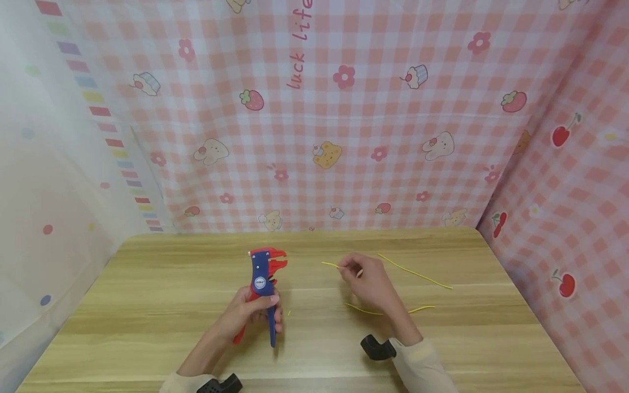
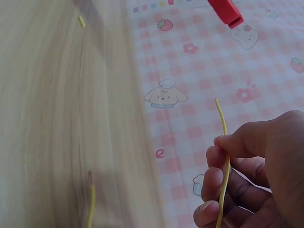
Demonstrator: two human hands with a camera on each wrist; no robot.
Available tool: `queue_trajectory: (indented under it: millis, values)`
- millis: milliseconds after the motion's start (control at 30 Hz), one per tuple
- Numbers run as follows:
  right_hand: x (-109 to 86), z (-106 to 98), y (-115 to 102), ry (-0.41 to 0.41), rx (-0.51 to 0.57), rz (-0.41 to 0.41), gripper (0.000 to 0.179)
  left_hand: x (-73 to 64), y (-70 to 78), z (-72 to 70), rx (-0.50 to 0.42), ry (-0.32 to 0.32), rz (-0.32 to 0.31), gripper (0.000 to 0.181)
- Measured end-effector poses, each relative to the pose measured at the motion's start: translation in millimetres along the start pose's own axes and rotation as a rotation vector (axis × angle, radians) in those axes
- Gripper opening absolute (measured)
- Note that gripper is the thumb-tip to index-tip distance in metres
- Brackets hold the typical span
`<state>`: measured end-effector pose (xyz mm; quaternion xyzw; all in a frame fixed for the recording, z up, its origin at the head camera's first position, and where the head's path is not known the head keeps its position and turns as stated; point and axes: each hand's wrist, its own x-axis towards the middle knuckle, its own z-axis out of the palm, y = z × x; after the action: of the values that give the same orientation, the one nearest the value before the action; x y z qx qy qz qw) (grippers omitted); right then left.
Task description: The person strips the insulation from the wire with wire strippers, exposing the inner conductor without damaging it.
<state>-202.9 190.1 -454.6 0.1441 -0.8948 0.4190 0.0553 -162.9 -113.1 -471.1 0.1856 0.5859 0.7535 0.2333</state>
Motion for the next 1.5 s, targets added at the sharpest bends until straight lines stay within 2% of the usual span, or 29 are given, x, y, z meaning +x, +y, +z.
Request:
queue_trajectory:
  millis: [200, 500, 1167, 1500]
  values:
    - [-3.8, -1.2, -7.0, -0.023, 0.02, -0.004, 0.006, -1.2, -2.9, 3.3, -0.005, -0.002, -0.014, 0.017]
    - [-5.8, -1.2, -13.6, -0.025, 0.04, -0.037, 0.003, -0.8, -5.7, 6.2, -0.018, -0.019, -0.012, 0.004]
    - [-8.2, -3.6, -31.2, -0.017, 0.041, -0.061, 0.004, 2.0, -10.1, 13.5, -0.022, -0.041, -0.017, 0.009]
    - [-6.6, -2.3, -34.2, 0.004, 0.015, -0.105, 0.003, 2.7, -8.6, 14.8, -0.034, -0.035, -0.035, 0.013]
